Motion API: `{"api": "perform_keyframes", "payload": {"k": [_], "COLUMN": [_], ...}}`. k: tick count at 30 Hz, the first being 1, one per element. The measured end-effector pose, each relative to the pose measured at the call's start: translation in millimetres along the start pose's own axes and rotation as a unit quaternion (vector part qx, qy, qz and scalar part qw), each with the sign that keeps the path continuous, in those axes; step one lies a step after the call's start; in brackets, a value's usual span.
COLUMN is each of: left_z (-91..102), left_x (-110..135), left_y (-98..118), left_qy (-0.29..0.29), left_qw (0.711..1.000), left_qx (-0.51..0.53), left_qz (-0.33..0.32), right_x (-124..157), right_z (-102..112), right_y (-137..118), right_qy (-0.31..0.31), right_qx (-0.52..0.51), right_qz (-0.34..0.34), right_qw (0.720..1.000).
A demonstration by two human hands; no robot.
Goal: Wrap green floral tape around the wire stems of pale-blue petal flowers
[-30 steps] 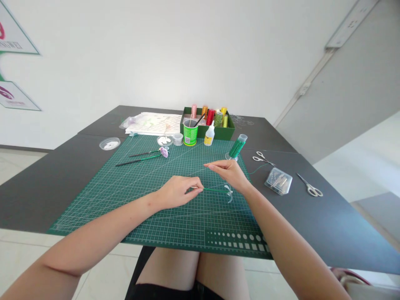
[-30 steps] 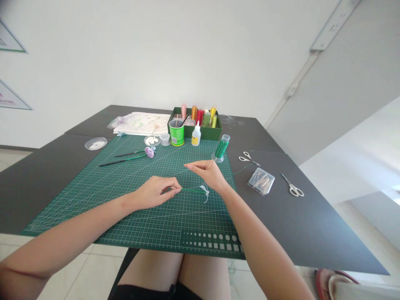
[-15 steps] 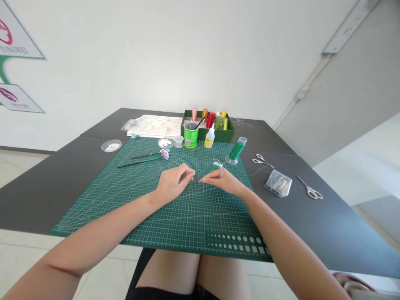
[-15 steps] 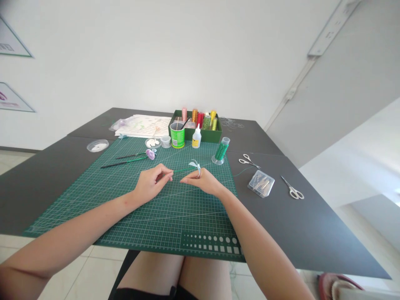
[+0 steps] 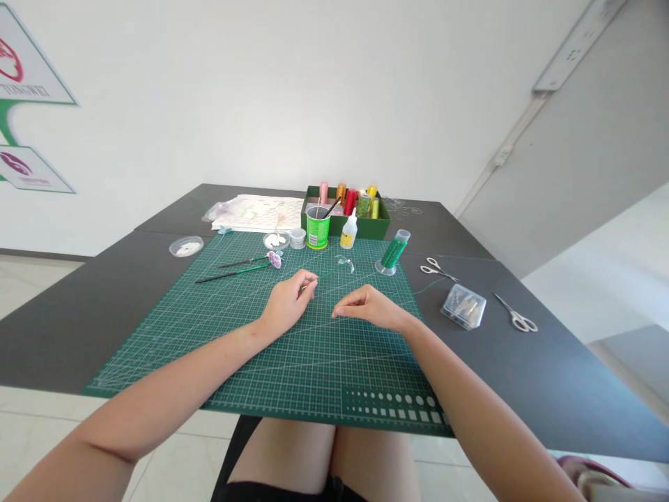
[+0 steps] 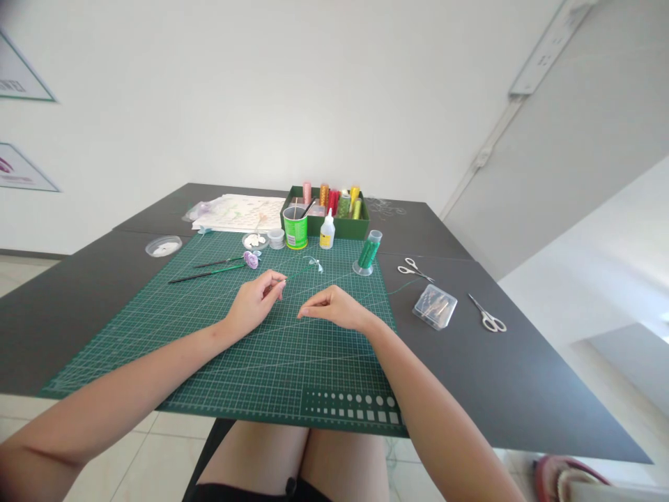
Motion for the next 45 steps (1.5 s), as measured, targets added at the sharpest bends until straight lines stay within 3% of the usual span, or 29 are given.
{"api": "perform_keyframes", "payload": {"k": [4,11,16,22,36,45], "left_z": [7.1,47.7,74.4,97.9,121.7,133.1], "left_x": [-6,-29,-38,-38,-37,-35], "left_y": [-11,-56,-84,-99,-122,-133], "left_qy": [0.034,0.208,0.296,0.362,0.423,0.458], "left_qw": [0.998,0.958,0.92,0.899,0.87,0.853], "left_qx": [0.051,0.184,0.228,0.209,0.207,0.191], "left_qz": [0.025,0.073,0.119,0.129,0.147,0.161], "right_x": [1,21,48,82,123,140], "right_z": [13,73,120,160,190,199], "right_y": [4,18,34,54,69,75], "right_qy": [0.05,0.276,0.369,0.432,0.505,0.586], "right_qx": [-0.017,-0.131,-0.151,-0.177,-0.291,-0.363], "right_qz": [-0.007,0.026,0.031,0.038,0.099,0.124], "right_qw": [0.999,0.952,0.917,0.884,0.807,0.714]}}
Point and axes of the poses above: each hand's wrist, its own x-axis away from the middle knuckle, its own z-axis out of the back of the hand, y = z × x, the point moved 5 cm from there along -x, towards the middle knuckle, and after that the axes turned 4 degrees about -y, right-handed, at the moved point
